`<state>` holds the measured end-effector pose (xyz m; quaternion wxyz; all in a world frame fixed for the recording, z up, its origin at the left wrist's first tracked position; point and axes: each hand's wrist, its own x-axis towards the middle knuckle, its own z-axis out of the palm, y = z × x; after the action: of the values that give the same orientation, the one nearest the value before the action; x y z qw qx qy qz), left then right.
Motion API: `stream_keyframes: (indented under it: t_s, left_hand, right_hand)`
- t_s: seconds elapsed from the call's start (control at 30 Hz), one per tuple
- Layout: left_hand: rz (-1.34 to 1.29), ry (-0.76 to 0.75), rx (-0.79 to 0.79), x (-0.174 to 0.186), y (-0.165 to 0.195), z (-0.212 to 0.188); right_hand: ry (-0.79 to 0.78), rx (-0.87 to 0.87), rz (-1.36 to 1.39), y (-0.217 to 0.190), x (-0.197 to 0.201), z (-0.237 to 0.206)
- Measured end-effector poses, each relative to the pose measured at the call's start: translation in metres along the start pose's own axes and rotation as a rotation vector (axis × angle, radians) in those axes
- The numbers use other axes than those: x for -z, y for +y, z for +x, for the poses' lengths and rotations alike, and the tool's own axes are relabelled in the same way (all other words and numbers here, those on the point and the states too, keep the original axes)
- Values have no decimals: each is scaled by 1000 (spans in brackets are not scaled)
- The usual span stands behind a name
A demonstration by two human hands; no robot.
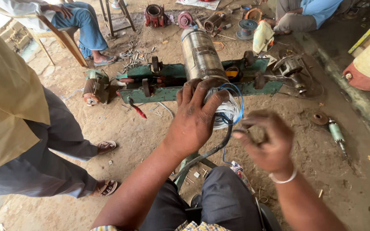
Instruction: The person sits at a workshop bench and wraps a blue plastic strap around a coil of white wire wound on a metal drum. They pull the strap tight around the coil, cut the strap with scissors, and tie it to hold the wire bundle together on the drum.
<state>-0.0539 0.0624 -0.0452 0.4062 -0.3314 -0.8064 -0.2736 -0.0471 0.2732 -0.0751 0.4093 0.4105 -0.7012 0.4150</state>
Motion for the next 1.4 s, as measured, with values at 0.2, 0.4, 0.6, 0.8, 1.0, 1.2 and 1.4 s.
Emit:
stream_keyframes:
  t_s: [0.2, 0.4, 0.6, 0.8, 1.0, 1.2, 1.4]
  left_hand:
    - [11, -20, 12, -3, 4, 3]
    - [21, 23, -13, -1, 4, 4]
    - [30, 14, -10, -1, 3, 4]
    - [60, -6, 0, -3, 5, 6]
    - [31, 2, -26, -1, 6, 9]
    - [45, 7, -57, 2, 6, 8]
    - [48, -16, -30, -1, 6, 9]
  right_hand:
    - [-17, 84, -416, -5, -8, -4]
    - [25, 9, -399, -13, -13, 5]
    - [-6, -3, -476, -15, -17, -4]
    - [79, -214, -358, -22, -33, -11]
    - [32, -253, -209, -24, -26, -5]
    - [-2, -124, -350, -15, -22, -2]
    - [196, 167, -366, 14, -31, -10]
